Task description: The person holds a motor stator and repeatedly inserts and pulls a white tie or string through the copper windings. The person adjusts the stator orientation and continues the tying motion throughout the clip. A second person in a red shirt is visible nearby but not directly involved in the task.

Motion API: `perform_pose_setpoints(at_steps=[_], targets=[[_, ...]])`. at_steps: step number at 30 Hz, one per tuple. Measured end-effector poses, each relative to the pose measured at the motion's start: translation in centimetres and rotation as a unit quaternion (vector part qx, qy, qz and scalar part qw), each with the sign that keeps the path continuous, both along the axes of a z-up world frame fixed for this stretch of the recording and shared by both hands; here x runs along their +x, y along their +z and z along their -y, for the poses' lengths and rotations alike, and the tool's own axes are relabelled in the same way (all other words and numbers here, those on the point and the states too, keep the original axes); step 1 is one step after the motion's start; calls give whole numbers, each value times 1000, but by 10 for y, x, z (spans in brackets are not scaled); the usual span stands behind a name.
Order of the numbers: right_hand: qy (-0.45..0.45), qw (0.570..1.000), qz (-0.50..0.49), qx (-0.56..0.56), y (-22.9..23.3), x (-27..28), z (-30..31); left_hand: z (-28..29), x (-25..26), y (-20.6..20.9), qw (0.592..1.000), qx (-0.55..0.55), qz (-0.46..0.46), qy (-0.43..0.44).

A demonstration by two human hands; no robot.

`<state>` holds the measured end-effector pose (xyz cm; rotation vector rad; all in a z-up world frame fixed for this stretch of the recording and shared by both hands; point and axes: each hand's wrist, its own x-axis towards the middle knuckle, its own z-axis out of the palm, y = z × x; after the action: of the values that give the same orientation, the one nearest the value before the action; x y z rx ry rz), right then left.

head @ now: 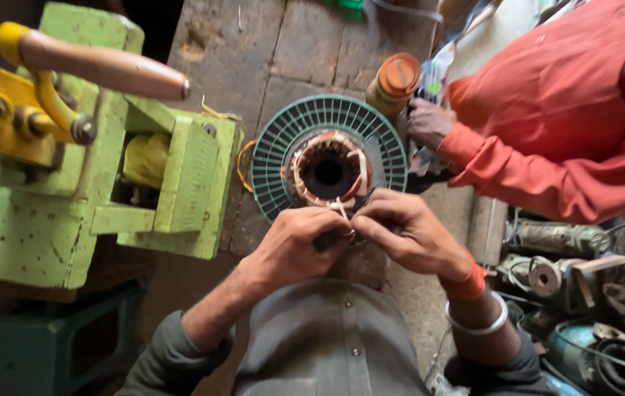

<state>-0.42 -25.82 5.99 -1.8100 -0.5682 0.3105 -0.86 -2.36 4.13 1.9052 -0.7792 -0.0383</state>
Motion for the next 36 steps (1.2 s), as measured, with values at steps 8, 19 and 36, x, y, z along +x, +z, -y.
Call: perform_pose_setpoints(at_steps=[8, 19, 36], targets=[[-137, 940, -244, 194, -26, -41, -20, 23, -11, 0, 980, -133, 79, 127], [-389, 849, 180, 310, -110, -141, 99, -11, 5, -16, 965, 140, 205, 87], [-343, 924, 104, -136, -38, -49, -62, -6, 20, -34, 976, 111, 156, 102]])
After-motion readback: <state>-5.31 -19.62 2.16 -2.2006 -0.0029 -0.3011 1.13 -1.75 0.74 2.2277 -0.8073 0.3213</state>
